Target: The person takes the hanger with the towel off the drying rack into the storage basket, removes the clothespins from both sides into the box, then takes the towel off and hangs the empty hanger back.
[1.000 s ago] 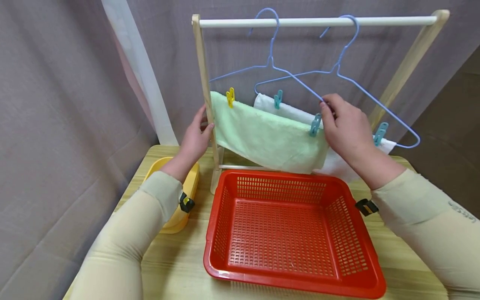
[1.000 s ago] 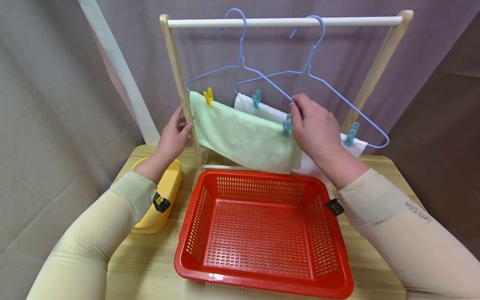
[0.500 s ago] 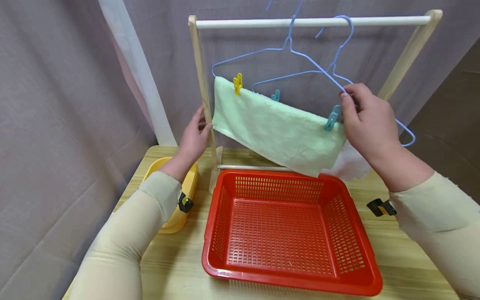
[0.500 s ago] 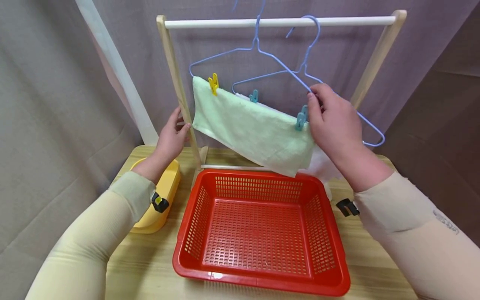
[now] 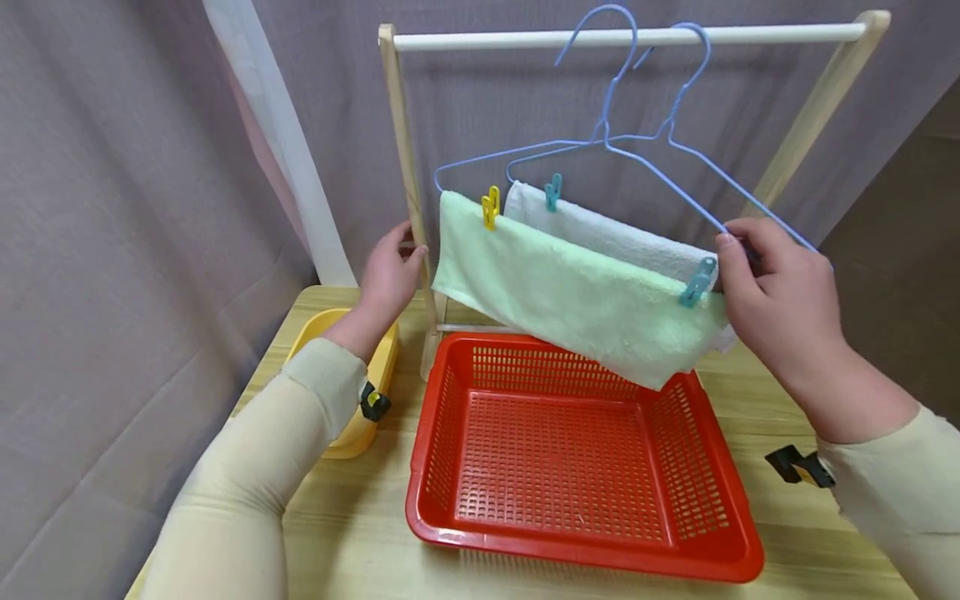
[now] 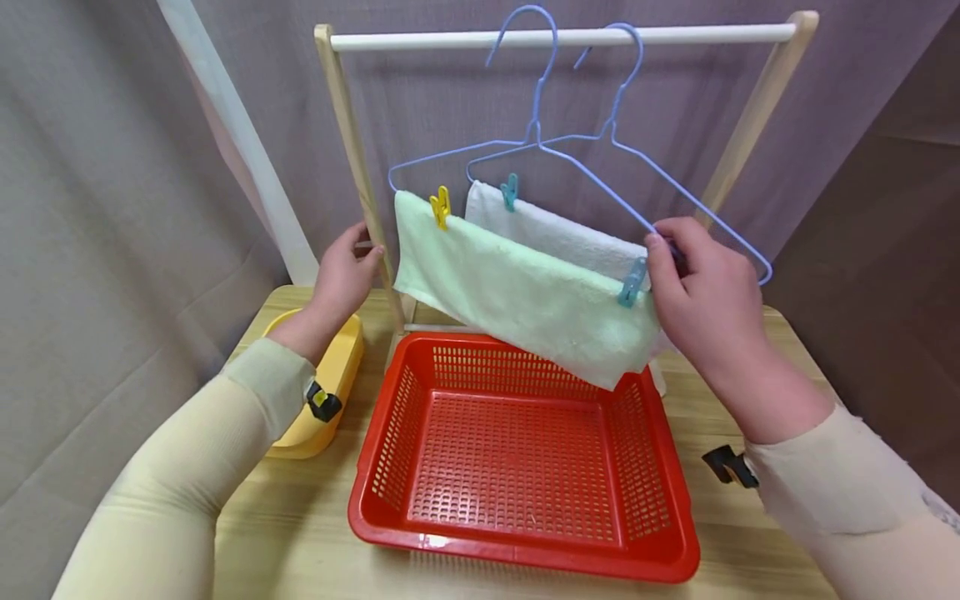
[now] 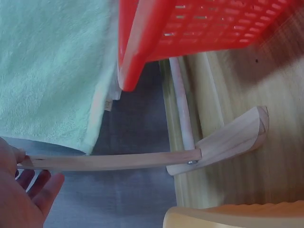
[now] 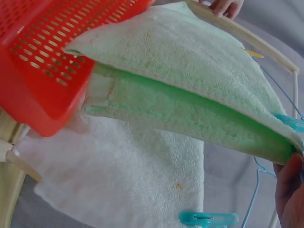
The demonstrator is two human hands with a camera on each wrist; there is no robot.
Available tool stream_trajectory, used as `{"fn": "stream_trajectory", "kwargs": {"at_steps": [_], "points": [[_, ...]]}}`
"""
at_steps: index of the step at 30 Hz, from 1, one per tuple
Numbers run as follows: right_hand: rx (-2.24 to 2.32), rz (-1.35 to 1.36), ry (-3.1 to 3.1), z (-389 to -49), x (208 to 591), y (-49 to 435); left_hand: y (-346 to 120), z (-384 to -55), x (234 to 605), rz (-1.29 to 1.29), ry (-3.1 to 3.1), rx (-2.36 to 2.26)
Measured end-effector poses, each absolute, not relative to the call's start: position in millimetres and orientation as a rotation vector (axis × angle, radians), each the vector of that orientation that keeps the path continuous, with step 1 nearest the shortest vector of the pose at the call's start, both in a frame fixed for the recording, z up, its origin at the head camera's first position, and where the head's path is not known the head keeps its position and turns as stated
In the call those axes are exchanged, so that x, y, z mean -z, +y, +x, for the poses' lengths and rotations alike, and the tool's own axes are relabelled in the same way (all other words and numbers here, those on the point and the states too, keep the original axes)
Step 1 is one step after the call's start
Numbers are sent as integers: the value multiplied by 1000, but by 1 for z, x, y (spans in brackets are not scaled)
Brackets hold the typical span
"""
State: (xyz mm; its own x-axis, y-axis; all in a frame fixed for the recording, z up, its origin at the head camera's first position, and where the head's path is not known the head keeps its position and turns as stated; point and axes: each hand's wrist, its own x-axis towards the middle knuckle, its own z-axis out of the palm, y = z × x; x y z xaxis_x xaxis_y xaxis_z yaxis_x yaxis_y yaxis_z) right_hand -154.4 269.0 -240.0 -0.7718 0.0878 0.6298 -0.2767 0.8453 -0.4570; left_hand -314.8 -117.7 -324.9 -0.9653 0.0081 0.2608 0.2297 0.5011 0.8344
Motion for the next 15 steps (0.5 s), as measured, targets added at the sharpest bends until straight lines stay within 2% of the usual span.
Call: {"fn": "stream_trajectory", "kwargs": {"at_steps": [15], "points": [[-749,254,-2218,-124,254,274,-132,-285,315,-219,-2442,1474]]}}
